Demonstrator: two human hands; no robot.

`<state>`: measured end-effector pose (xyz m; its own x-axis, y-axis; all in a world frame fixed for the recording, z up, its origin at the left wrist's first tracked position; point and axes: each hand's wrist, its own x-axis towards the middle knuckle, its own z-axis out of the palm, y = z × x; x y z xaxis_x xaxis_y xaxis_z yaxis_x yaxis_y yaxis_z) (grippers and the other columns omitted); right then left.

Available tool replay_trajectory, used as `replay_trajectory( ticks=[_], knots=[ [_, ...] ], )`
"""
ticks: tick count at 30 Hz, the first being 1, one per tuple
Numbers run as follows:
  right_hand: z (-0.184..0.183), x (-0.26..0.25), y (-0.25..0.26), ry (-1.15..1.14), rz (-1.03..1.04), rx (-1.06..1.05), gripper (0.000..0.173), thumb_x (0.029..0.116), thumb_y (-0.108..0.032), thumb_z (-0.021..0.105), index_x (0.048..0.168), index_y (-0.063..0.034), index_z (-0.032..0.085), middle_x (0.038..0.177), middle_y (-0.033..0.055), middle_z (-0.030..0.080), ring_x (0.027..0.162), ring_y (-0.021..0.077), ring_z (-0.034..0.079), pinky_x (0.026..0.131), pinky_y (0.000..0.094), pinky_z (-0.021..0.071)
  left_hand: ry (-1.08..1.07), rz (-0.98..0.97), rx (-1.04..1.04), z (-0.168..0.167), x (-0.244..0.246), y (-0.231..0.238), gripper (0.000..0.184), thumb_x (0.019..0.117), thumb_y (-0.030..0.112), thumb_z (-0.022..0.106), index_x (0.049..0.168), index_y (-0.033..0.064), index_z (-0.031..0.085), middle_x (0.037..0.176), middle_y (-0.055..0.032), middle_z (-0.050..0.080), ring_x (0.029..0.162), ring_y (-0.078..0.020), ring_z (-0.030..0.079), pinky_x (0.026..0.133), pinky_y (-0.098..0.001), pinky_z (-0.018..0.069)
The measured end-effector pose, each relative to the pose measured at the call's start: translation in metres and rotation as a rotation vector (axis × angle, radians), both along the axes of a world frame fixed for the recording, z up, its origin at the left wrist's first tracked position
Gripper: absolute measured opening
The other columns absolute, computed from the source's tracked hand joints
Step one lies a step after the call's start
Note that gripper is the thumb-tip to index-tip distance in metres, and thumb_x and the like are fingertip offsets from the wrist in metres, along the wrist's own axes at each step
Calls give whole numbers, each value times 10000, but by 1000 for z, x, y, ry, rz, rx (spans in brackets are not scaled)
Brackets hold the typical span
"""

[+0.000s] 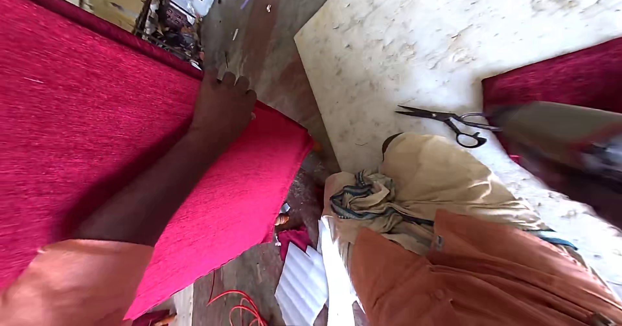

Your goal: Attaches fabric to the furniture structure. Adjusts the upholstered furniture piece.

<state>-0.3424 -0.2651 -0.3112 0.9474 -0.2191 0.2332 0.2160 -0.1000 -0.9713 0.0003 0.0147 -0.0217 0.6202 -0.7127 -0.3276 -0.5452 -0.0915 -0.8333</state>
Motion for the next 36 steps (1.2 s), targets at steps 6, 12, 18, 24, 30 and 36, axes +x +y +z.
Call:
replay_trajectory(
  ticks=[6,12,18,24,30,36],
  knots=[
    [84,160,130,169,239,818,106,995,-175,611,1068,-102,593,674,18,569,524,116,565,513,280,548,16,2,-7,-7,-1,-1,289,1050,312,567,1074,62,709,1146,-188,661,1076,-449,607,957,-662,409],
    [78,237,257,265,83,1434,256,1066,-330,530,1099,-91,617,585,-19,468,458,119,510,505,332,557,-70,16,-30,-15,7,-4,228,1054,253,541,1057,77,685,1079,-144,690,1034,-404,630,941,-607,424],
    [101,268,309,195,1,1591,250,1066,-323,539,1043,-84,609,586,-6,471,461,132,514,506,332,548,-80,33,-60,-17,8,-4,208,1039,229,549,1015,66,677,1033,-153,686,1006,-397,633,940,-590,426],
    [108,278,319,190,-63,1547,246,1051,-321,580,971,-90,608,589,6,482,466,142,528,506,337,552,-90,28,-75,-19,9,-5,155,1011,177,567,1020,75,683,1035,-143,682,1016,-385,628,927,-571,423],
    [123,271,308,250,-59,1530,255,1041,-317,603,924,-93,568,593,7,473,471,147,524,505,336,546,-51,58,-50,-6,6,-11,262,983,282,661,1031,27,698,1056,-184,696,1037,-416,644,938,-605,449],
    [130,259,314,154,-1,1592,238,1043,-332,589,1053,-95,616,606,0,488,475,133,536,508,329,558,-134,109,-17,41,-21,-19,344,935,371,728,1043,45,718,1153,-214,676,1088,-488,608,992,-737,355]
  ],
)
